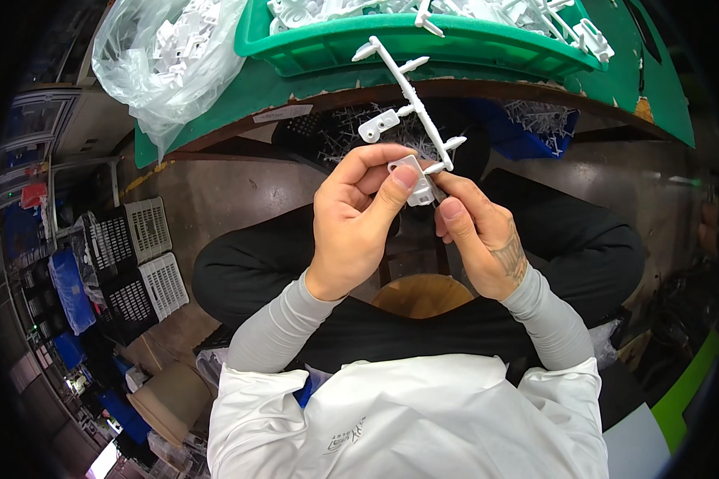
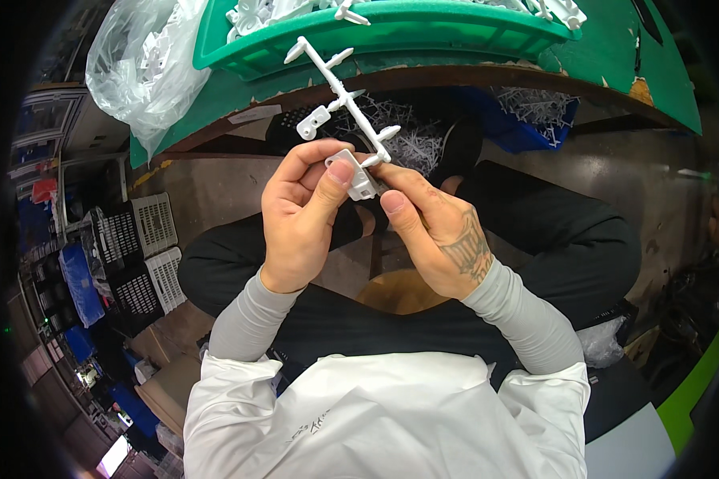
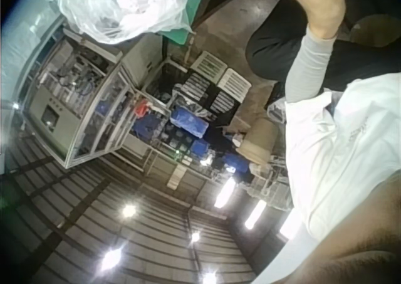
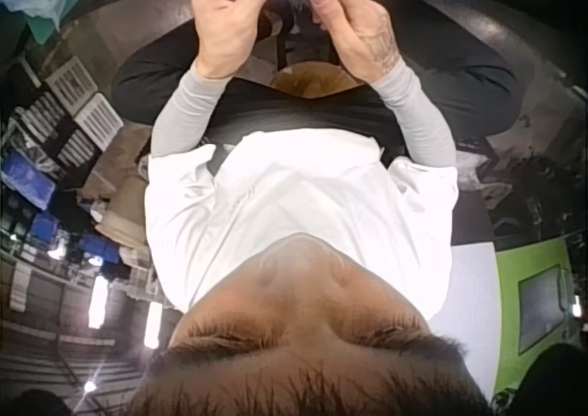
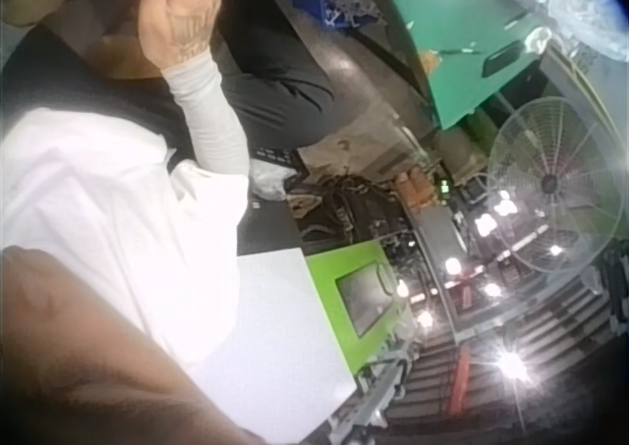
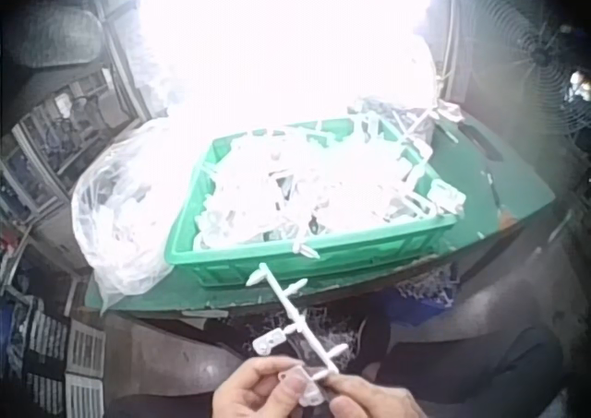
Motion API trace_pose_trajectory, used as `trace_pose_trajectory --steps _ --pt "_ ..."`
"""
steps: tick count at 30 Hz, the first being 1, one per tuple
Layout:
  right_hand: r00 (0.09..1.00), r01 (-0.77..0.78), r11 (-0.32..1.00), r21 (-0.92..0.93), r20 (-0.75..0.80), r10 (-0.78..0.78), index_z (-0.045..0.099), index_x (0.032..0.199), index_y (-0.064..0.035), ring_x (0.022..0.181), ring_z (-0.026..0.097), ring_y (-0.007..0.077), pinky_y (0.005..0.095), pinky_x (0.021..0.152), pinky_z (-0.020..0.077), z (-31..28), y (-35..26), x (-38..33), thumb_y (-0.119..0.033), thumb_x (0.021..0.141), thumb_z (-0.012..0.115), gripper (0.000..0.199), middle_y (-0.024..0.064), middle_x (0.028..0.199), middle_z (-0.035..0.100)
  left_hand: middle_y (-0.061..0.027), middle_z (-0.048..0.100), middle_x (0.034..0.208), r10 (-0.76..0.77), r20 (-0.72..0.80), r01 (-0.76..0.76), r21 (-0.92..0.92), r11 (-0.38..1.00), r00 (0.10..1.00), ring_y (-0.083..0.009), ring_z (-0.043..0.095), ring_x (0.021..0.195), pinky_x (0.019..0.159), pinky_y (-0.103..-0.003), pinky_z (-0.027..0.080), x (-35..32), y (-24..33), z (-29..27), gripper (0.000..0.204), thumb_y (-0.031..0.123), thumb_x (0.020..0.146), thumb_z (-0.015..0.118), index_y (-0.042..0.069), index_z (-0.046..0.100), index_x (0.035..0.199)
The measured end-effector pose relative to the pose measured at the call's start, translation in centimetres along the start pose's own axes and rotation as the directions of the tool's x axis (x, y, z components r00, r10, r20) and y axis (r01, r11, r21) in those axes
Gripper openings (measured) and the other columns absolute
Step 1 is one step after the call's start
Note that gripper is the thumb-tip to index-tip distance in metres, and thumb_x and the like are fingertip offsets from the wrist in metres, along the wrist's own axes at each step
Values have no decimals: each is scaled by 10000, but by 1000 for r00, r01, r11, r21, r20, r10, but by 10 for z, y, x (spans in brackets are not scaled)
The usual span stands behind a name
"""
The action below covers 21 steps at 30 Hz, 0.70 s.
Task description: Removing small plastic parts from a sprue or mold frame using pliers and organizing them.
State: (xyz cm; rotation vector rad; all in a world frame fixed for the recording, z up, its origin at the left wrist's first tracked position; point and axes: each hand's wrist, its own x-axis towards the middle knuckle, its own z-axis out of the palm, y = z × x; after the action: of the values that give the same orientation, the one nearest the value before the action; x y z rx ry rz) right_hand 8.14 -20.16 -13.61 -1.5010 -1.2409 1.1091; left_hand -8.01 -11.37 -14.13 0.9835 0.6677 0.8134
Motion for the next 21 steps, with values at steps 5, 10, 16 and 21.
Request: trace_pose_trajectory --steps 5,10,16,21 --pt "998 52 998 -34 -28 -52 575 1319 -21 764 695 191 297 726 545 2 6 0 -250 1045 495 366 157 1041 711 -148 698 1099 16 9 -17 86 996 1000 -134 654 1003 882 -260 523 1 4 1 257 102 985 623 -43 563 1188" --pt "998 60 997 -56 -24 -61 579 1312 -13 770 705 204 305 721 549 1 4 0 -242 1043 500 362 163 1019 714 -141 701 1090 76 21 -78 144 986 997 -118 650 989 850 -241 524 0 4 1 238 83 990 608 -43 566 1187" --pt "998 50 993 -104 -31 -54 581 1310 -15 773 720 238 315 696 555 2 6 -1 -224 1033 515 353 173 987 717 -135 703 1079 39 1 -39 101 994 999 -113 652 978 844 -241 527 -3 3 3 231 85 992 606 -45 568 1179" --pt "996 62 987 -150 -53 -70 587 1310 -33 793 726 285 329 687 559 3 8 -1 -212 1022 528 344 181 981 715 -142 700 1077 52 -20 -49 146 988 998 -114 654 968 834 -238 529 -3 0 6 234 97 994 605 -43 556 1175"
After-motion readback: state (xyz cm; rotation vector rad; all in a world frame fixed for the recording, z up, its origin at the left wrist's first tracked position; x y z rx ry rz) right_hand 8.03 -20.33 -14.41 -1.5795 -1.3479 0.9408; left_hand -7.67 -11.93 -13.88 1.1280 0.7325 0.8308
